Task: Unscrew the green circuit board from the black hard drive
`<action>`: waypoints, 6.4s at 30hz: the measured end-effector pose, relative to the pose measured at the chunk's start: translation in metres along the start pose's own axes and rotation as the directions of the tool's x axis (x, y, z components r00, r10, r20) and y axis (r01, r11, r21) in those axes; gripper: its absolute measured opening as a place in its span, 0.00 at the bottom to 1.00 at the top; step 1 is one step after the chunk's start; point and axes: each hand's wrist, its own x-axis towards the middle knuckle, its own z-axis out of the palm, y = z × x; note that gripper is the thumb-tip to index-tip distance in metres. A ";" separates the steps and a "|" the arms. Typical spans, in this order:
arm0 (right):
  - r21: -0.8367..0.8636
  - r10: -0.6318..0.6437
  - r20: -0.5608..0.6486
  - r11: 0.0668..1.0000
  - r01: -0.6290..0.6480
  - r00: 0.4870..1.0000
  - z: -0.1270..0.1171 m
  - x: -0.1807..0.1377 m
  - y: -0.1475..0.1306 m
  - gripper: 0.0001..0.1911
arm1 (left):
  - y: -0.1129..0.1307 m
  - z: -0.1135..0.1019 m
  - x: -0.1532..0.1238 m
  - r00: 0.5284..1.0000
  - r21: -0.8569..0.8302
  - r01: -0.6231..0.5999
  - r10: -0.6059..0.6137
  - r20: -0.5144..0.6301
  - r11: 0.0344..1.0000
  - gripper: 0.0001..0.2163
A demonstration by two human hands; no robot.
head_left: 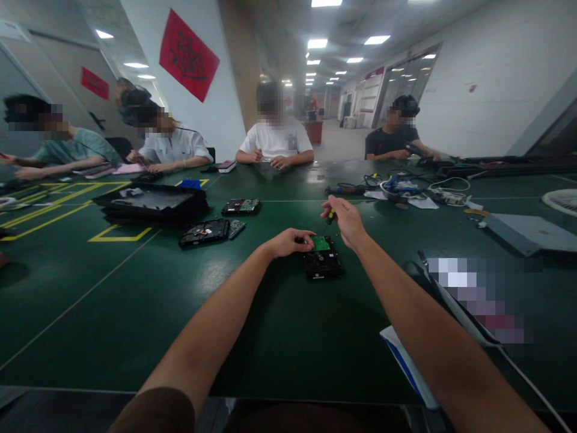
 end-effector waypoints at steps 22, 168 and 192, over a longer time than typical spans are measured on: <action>0.107 0.051 -0.012 0.993 -0.049 0.999 0.002 0.000 0.003 0.20 | 0.005 0.001 -0.002 1.000 0.009 0.008 -0.008 -0.005 1.000 0.09; 0.006 -0.063 0.041 0.998 0.062 0.997 -0.001 -0.003 0.007 0.19 | 0.003 0.000 -0.001 1.000 0.028 0.018 -0.018 0.007 0.999 0.10; 0.055 -0.080 0.131 0.996 0.074 0.988 -0.004 -0.001 0.006 0.16 | 0.011 0.002 -0.003 1.000 0.029 0.005 -0.004 -0.020 1.000 0.11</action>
